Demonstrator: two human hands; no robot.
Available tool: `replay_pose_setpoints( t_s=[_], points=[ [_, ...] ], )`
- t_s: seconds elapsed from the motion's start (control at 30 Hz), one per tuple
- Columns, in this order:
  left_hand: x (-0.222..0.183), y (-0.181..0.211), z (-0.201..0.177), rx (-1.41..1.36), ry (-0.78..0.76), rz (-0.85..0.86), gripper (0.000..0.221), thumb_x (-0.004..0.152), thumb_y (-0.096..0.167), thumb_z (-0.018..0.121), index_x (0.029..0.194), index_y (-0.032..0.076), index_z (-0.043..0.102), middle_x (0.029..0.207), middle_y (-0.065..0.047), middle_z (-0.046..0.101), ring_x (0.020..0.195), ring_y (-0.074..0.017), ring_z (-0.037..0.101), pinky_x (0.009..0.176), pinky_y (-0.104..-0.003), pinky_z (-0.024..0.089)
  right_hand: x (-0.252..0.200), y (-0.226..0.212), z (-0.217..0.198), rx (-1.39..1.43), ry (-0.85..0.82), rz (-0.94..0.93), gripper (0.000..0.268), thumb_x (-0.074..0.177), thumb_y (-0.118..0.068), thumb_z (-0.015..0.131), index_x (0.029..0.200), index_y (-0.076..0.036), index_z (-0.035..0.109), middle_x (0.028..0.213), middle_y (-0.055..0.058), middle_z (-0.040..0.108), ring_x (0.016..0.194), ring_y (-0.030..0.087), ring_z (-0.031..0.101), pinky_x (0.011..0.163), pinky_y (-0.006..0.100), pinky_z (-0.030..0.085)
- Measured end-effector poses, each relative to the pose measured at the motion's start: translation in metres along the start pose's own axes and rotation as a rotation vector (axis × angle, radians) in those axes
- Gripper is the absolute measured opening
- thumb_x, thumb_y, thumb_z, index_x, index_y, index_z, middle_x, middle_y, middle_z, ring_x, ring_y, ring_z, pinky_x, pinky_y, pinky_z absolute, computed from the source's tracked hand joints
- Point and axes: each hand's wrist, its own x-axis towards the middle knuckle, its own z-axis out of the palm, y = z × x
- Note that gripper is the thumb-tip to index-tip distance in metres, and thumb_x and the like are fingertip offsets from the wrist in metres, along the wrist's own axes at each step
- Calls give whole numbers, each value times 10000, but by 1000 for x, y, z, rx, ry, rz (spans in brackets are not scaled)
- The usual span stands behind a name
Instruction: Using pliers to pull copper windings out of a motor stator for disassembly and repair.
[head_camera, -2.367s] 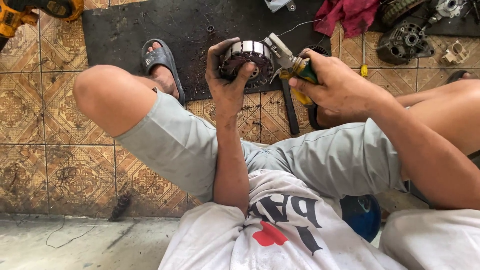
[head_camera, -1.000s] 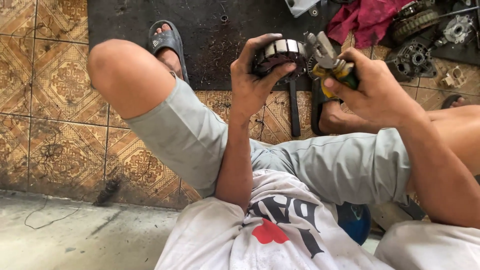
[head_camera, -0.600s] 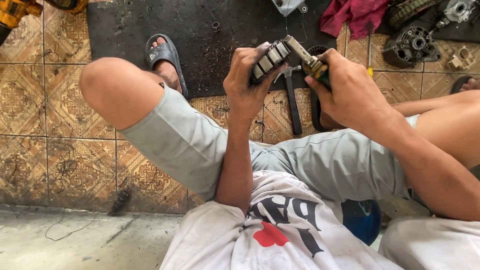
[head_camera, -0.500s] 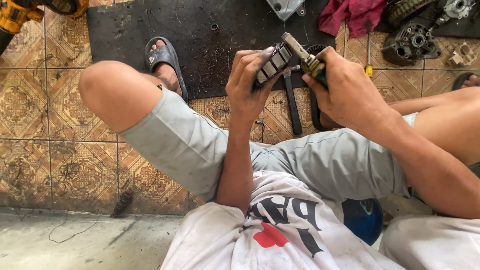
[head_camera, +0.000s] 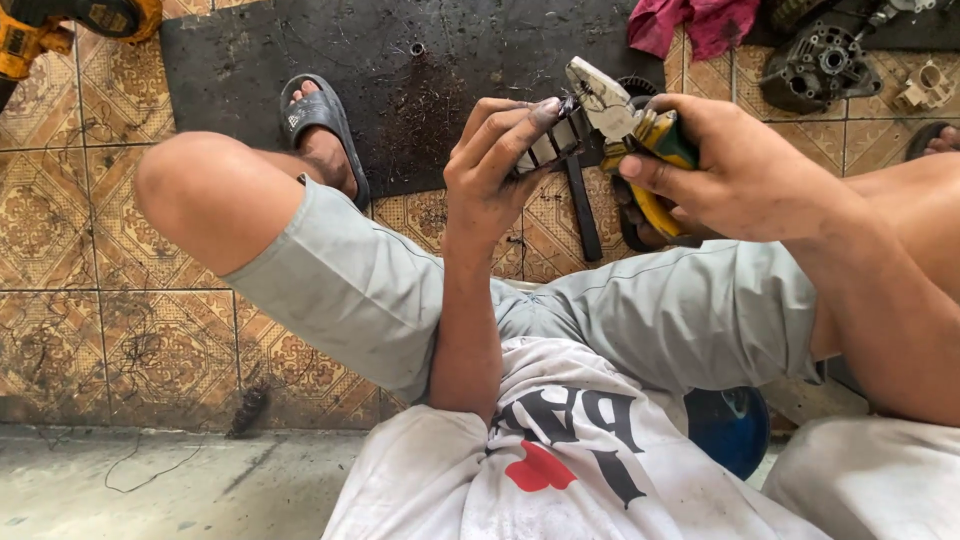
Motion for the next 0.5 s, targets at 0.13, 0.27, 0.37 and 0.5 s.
replay_pose_setpoints(
  t_s=[0.13,0.27,0.37,0.5],
  points=[
    [-18,-15,8,-65,83,-258,532,890,299,863,1308,149,570,1196,-121,716,1042,-236,766,933,-330,708,2,-3,1,-132,-15,-82,268,984,-254,670,1149,-54,602,830,67,736,642,182,661,580,331,552],
    [-10,-9,1,-553,142,-493,515,901,368,851,1313,172,613,1272,-27,678,1020,-147,686,918,-279,630,4,12,-1,-49,-9,-320,238,966,-173,703,1116,-31,586,817,49,686,640,143,618,573,293,527],
    [-3,1,-6,-561,153,-520,476,917,377,831,1295,179,621,1212,-39,698,975,-166,722,870,-285,667,10,26,5,-224,88,-446,297,964,-174,742,1136,3,577,816,73,693,620,219,633,580,339,514],
    [-4,4,-2,-281,228,-543,497,828,237,917,1243,208,644,1262,-5,691,1085,-106,696,987,-227,611,17,27,12,-318,143,-304,319,1018,-262,708,1131,-15,542,767,74,669,572,248,556,601,383,463]
  ],
)
